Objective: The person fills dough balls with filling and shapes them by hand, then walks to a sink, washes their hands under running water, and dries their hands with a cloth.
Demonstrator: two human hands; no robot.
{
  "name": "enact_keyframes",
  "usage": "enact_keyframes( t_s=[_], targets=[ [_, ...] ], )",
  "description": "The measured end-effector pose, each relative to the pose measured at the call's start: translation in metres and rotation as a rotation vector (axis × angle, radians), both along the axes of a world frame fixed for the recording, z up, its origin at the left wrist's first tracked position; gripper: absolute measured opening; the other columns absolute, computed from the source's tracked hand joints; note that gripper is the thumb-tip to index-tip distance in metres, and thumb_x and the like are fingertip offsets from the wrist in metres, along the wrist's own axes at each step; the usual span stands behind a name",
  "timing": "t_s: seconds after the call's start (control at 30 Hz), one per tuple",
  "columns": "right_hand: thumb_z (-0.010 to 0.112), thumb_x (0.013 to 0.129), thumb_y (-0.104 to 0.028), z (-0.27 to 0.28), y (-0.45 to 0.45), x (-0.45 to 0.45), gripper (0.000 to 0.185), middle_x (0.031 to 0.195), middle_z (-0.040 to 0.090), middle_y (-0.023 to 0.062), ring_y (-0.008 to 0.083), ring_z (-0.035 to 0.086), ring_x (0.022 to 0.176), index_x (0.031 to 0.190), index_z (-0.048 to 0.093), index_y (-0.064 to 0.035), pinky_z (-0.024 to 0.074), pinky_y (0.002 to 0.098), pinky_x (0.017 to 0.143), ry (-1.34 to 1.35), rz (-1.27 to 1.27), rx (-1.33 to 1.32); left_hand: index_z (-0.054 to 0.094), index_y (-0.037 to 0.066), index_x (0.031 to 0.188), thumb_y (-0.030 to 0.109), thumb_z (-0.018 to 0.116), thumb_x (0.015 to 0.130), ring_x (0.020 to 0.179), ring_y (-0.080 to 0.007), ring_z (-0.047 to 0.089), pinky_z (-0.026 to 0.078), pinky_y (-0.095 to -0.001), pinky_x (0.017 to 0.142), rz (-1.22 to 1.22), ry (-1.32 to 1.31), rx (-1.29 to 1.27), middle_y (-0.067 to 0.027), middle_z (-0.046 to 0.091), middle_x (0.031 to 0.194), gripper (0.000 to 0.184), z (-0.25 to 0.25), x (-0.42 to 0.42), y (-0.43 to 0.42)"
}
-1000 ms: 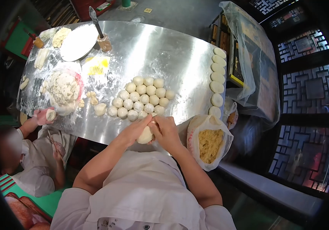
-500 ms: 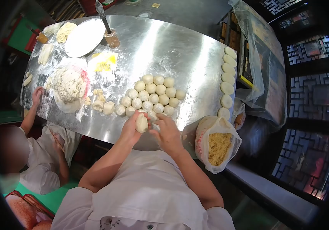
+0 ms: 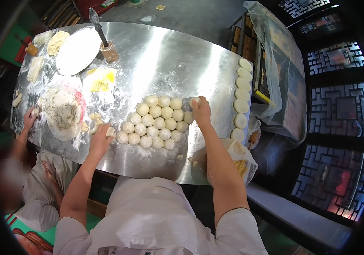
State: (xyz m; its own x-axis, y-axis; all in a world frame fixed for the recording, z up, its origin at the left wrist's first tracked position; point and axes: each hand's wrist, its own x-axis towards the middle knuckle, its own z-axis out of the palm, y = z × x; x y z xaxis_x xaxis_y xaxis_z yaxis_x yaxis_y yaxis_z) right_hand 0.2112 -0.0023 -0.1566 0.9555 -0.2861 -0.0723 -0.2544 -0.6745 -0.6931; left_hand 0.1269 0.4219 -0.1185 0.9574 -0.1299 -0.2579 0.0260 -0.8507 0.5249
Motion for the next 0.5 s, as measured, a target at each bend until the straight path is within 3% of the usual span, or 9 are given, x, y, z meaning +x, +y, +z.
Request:
enact_keyframes(
  t_s=[0.1, 0.2, 0.23, 0.27, 0.33, 0.37, 0.47, 0.5],
  targets=[
    [0.058, 0.092, -0.037, -0.016, 0.018, -0.001, 0.047, 0.123, 0.052, 0.0265, 0.0401, 0.058, 0.106, 0.130, 0.050, -0.0113, 0.0491, 0.0449, 0.088, 0.252, 0.256, -0.211, 0.049, 0.013, 0.132, 0.009, 0.068, 0.081, 0.104, -0.0365, 0.060, 0.051, -0.0444, 0.084, -0.114, 0.055, 0.136, -0.0121, 0.045, 0.137, 0.055, -0.005, -0.008, -0.003],
    [0.058, 0.091, -0.041, 0.013, 0.033, -0.005, 0.054, 0.127, 0.050, 0.0242, 0.0380, 0.057, 0.109, 0.136, 0.046, -0.0130, 0.0495, 0.0451, 0.088, 0.298, 0.234, -0.340, 0.050, 0.015, 0.132, 0.009, 0.068, 0.081, 0.099, -0.0365, 0.062, 0.053, -0.0442, 0.080, -0.134, 0.058, 0.193, -0.0113, 0.043, 0.138, 0.055, -0.009, -0.016, -0.004],
    [0.059, 0.092, -0.036, 0.012, 0.033, -0.013, 0.052, 0.123, 0.052, 0.0205, 0.0350, 0.059, 0.104, 0.137, 0.046, -0.0137, 0.0504, 0.0449, 0.084, 0.169, 0.218, -0.526, 0.050, 0.016, 0.132, 0.009, 0.068, 0.081, 0.097, -0.0364, 0.063, 0.053, -0.0445, 0.078, -0.128, 0.018, 0.189, -0.0109, 0.042, 0.139, 0.054, -0.013, -0.017, -0.003],
    [0.059, 0.092, -0.036, 0.018, 0.030, -0.021, 0.052, 0.123, 0.052, 0.0205, 0.0350, 0.059, 0.104, 0.137, 0.046, -0.0137, 0.0504, 0.0449, 0.084, 0.169, 0.211, -0.530, 0.050, 0.016, 0.132, 0.009, 0.068, 0.081, 0.097, -0.0364, 0.063, 0.053, -0.0445, 0.078, -0.134, 0.015, 0.185, -0.0109, 0.042, 0.139, 0.054, -0.016, -0.017, -0.001],
    [0.059, 0.094, -0.026, 0.048, 0.026, -0.045, 0.045, 0.120, 0.053, 0.0175, 0.0312, 0.061, 0.095, 0.135, 0.047, -0.0111, 0.0514, 0.0419, 0.079, -0.056, 0.118, -0.241, 0.050, 0.015, 0.131, 0.007, 0.066, 0.080, 0.092, -0.0366, 0.063, 0.053, -0.0447, 0.077, -0.111, 0.019, 0.171, -0.0111, 0.048, 0.131, 0.054, -0.019, -0.020, 0.003],
    [0.059, 0.093, -0.015, 0.066, 0.026, -0.063, 0.037, 0.117, 0.054, 0.0165, 0.0283, 0.062, 0.087, 0.129, 0.052, -0.0067, 0.0511, 0.0383, 0.074, -0.084, 0.110, -0.104, 0.050, 0.015, 0.131, 0.007, 0.066, 0.080, 0.092, -0.0366, 0.063, 0.053, -0.0447, 0.077, -0.117, 0.023, 0.165, -0.0111, 0.048, 0.131, 0.054, -0.022, -0.024, 0.008],
    [0.057, 0.093, -0.009, 0.113, 0.016, -0.134, 0.025, 0.110, 0.057, 0.0159, 0.0256, 0.061, 0.082, 0.117, 0.058, -0.0020, 0.0500, 0.0341, 0.071, -0.200, 0.156, -0.036, 0.051, 0.014, 0.130, 0.007, 0.062, 0.086, 0.090, -0.0292, 0.064, 0.051, -0.0396, 0.072, -0.019, -0.187, -0.087, -0.0107, 0.055, 0.119, 0.045, -0.021, -0.029, 0.013],
    [0.057, 0.092, -0.007, 0.128, 0.012, -0.158, 0.023, 0.108, 0.058, 0.0156, 0.0254, 0.061, 0.081, 0.114, 0.059, -0.0017, 0.0497, 0.0335, 0.071, -0.230, 0.161, -0.007, 0.052, 0.011, 0.128, 0.009, 0.060, 0.089, 0.089, -0.0248, 0.063, 0.049, -0.0366, 0.071, 0.356, 0.037, -0.465, -0.0098, 0.058, 0.114, 0.040, -0.004, -0.031, 0.012]
  ],
)
